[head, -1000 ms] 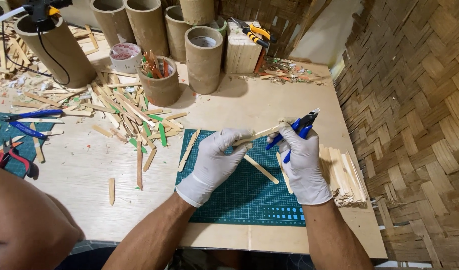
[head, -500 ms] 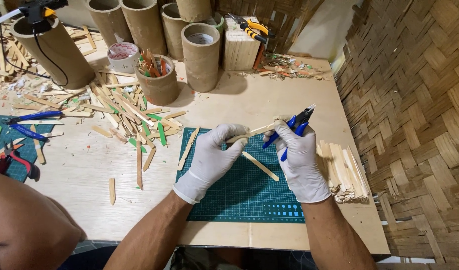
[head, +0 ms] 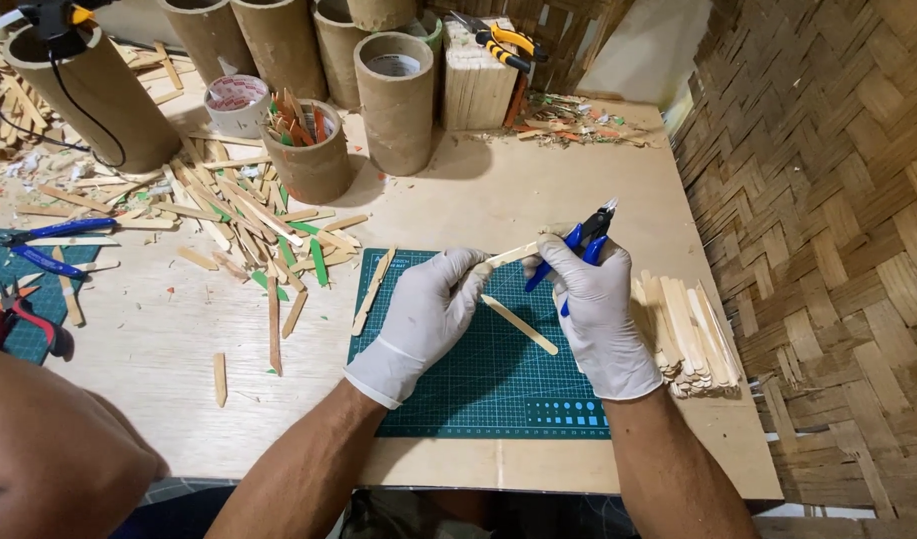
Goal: Trimming and shaping the ends of popsicle sticks using a hand cutter on a green cutting mat.
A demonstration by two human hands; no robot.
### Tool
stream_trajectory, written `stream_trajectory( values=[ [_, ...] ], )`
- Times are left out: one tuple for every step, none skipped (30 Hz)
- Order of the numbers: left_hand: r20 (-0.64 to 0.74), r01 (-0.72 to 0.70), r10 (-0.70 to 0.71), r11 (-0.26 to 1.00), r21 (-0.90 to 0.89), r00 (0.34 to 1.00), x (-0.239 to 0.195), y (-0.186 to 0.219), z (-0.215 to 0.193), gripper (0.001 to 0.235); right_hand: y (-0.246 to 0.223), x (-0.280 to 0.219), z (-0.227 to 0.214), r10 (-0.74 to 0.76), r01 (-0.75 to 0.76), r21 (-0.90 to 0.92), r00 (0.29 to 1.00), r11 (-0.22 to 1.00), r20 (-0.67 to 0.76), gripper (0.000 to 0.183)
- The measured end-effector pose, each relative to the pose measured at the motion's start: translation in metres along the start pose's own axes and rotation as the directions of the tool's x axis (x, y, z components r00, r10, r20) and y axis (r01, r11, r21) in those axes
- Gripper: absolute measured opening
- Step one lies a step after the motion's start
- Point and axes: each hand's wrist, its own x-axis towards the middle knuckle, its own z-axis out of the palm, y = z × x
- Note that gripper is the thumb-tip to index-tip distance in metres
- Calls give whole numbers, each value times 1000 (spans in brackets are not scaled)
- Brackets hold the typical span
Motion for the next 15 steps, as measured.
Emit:
stream_trajectory(
  values=[
    [1,2,-2,1000,0,1000,0,0,1,9,0,0,0,2,-2,0,1000,1000,-1,11],
    [19,27,-27,999,-32,999,0,-1,2,12,0,-1,1,2,-2,-11,1000,1000,0,11],
    [38,53,-51,997,-63,998,0,-1,3,17,1,-1,1,2,-2,-22,1000,1000,0,11],
    [39,55,-53,997,-63,998,0,0,3,17,-2,-3,4,4,-4,-22,1000,1000,-1,11],
    [57,131,-125,987,-95,990,1,1,3,18,-5,-6,7,18,-18,-44,1000,999,-16,13],
    [77,206,-197,970,-127,977,2,2,3,20,-8,-8,10,31,-33,-66,999,997,-30,14],
    [78,208,-200,970,-126,977,3,2,3,20,-9,-9,11,34,-36,-66,999,997,-31,14],
    [86,242,-231,960,-143,969,4,3,2,19,-9,-10,12,30,-34,-74,998,997,-52,17],
    [95,275,-262,948,-159,960,6,4,1,19,-9,-12,14,26,-32,-83,997,996,-72,19],
    [94,278,-266,947,-159,959,6,4,2,19,-5,-9,12,29,-35,-84,997,996,-71,19],
    [80,337,-328,929,-152,941,7,5,2,17,-1,-7,10,31,-36,-56,996,998,-81,20],
    [67,393,-387,908,-145,920,8,5,3,15,3,-4,9,32,-35,-27,995,999,-91,20],
    [67,394,-389,907,-145,919,8,5,4,15,1,-5,9,33,-36,-29,995,999,-91,20],
    [50,415,-413,895,-162,909,9,5,5,12,-1,-5,11,41,-43,-19,994,999,-106,19],
    [33,435,-437,882,-179,899,9,5,6,9,-3,-6,12,48,-50,-10,992,999,-120,18]
  ],
)
